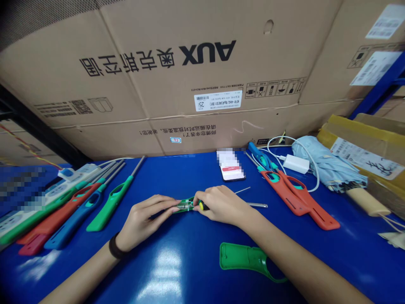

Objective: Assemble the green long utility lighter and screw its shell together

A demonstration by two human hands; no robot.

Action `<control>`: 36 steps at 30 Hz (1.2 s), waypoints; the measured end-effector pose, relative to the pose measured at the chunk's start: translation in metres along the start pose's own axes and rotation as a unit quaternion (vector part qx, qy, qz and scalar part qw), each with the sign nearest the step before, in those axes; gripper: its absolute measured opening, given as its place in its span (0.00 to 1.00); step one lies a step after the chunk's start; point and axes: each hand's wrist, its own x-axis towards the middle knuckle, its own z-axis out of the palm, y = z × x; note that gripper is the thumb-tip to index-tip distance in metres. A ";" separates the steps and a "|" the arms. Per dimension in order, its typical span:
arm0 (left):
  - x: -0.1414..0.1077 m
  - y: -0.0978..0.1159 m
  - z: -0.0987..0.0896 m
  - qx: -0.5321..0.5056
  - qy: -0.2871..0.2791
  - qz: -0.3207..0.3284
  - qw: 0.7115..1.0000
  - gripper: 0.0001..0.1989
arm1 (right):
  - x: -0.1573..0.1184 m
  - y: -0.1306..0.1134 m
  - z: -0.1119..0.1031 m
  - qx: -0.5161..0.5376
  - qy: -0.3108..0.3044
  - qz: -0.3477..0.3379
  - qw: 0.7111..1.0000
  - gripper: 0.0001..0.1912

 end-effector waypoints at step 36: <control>-0.002 0.000 0.000 0.003 -0.035 -0.011 0.999 0.09 | 0.001 -0.001 0.005 -0.042 0.012 -0.082 0.996 0.08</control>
